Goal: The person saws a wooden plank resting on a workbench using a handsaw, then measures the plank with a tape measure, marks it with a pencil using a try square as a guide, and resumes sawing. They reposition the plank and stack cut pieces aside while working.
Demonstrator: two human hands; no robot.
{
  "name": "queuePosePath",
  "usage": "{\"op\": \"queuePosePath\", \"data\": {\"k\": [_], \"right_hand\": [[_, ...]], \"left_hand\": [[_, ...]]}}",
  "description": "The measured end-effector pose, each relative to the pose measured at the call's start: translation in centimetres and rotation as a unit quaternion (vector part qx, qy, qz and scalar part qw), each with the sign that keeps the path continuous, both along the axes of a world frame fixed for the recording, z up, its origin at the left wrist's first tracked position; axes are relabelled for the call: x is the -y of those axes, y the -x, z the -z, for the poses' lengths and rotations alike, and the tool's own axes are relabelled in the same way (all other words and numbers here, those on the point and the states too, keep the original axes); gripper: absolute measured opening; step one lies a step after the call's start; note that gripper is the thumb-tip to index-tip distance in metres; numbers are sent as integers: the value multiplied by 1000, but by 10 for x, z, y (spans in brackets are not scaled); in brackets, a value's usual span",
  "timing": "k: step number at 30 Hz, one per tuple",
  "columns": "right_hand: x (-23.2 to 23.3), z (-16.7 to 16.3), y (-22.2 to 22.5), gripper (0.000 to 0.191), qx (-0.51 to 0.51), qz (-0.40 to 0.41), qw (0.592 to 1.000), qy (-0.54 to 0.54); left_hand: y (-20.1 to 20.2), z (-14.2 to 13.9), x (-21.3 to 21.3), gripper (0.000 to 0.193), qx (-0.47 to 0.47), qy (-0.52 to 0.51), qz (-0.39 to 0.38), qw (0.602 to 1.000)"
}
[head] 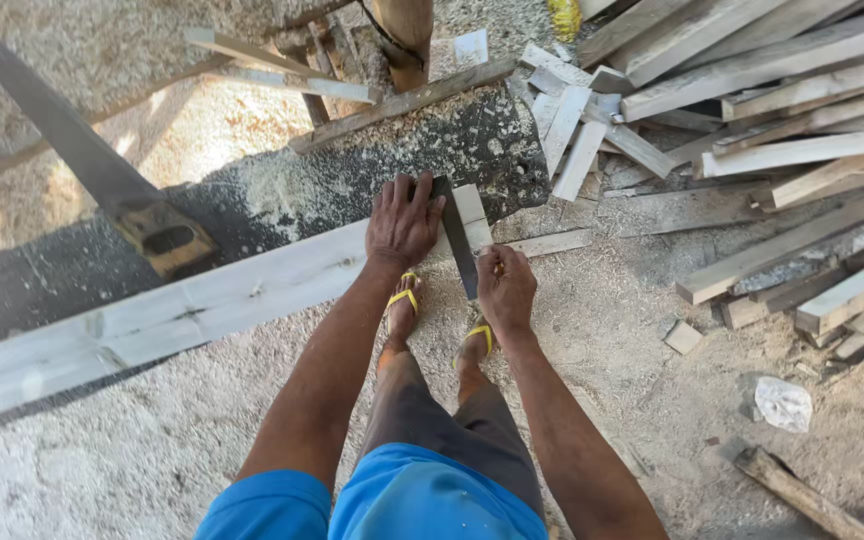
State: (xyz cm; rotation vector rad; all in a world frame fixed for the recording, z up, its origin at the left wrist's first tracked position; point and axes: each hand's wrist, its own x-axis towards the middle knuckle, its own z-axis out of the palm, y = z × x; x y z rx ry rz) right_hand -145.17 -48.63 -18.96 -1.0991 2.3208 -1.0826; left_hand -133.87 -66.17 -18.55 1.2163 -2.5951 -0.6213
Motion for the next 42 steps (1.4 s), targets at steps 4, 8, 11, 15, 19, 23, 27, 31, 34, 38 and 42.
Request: {"op": "queuePosePath", "data": {"k": [4,8,11,15,19,23,27,31,34,38,42], "right_hand": [[-4,8,12,31,26,-26,990,136],[2,5,19,31,152,-23,983,103],[8,-2,18,25,85,-91,979,164],[15,-9,12,24,37,-113,981,153],[20,-6,8,25,16,-125,984,128],[22,-1,8,26,-8,-123,986,114],[22,1,8,27,-1,-143,982,123],[21,1,8,28,11,-148,982,117],[22,3,9,29,9,-137,985,104],[33,7,12,29,-12,-149,984,92],[52,9,16,30,2,-151,986,76]], "left_hand": [[2,4,-3,44,13,7,0,1000],[-1,8,-5,44,8,24,-12,1000],[-3,9,-6,44,11,35,-12,999],[-4,7,-6,46,3,33,-10,999],[-3,5,-4,47,16,41,-11,999],[-4,4,-5,47,0,44,-6,999],[-4,5,-5,47,6,40,-7,999],[-4,6,-4,48,16,38,-5,999],[-4,7,-4,45,12,48,-2,999],[-5,8,-4,48,18,38,-1,999],[-6,10,-3,48,8,44,2,999]]}}
